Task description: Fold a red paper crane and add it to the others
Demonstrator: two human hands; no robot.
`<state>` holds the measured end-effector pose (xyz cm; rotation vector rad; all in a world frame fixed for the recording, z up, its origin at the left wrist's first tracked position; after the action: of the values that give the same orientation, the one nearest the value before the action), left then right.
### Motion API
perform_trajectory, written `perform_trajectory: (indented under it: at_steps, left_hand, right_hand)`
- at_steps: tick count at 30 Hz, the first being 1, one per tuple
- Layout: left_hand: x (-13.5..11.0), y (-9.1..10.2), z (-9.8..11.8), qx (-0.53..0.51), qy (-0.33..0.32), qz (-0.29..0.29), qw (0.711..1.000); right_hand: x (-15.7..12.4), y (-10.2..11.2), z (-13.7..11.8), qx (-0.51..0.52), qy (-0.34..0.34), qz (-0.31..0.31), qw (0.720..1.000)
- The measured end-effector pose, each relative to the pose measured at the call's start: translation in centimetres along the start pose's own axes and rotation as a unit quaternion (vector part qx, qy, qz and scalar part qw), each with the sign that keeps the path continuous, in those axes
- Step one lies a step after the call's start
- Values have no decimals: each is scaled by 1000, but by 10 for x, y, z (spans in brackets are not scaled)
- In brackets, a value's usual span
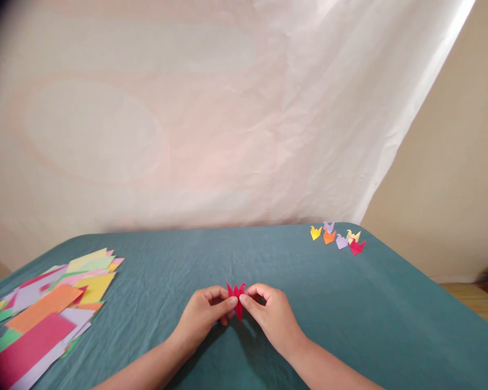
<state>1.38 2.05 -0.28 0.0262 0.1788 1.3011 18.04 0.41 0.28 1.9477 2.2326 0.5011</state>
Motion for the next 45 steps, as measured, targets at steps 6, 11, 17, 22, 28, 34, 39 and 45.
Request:
perform_trajectory:
  at_steps: [6,11,17,22,28,34,39,45]
  left_hand:
    - [-1,0,1,-10,-3,-3,1000]
    - [-1,0,2,-15,-2,-7,1000]
    - [-3,1,7,9,-3,5,1000]
    - [-4,-1,7,28,-16,1,999]
    - [-4,-2,5,8,-33,-16,999]
    - [-3,-2,3,-9,-22,-13,1000]
    - [-3,-2,3,-25,-25,-11,999]
    - [-6,-3,10,-21,-24,-13,999]
  right_hand:
    - [-1,0,1,4,-2,11,1000]
    - [0,1,4,22,-12,11,1000]
    - [1,-1,6,41,-6,-19,999]
    - [1,-1,6,17,-3,-16,1000]
    - [0,-3,3,24,-14,-19,999]
    - [-4,-9,2,24,-7,-45,999]
    - [-3,-10,1,17,4,-53,998]
    - [-5,-12,1,49,-9,-69,996]
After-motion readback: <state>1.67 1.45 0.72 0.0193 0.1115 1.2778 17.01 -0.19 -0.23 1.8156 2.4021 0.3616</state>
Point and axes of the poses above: each hand's wrist, its own x-axis towards the middle knuckle, its own y-axis out of the back of the hand, z = x × y, the point moved 2 cm from there along x, towards the middle knuckle
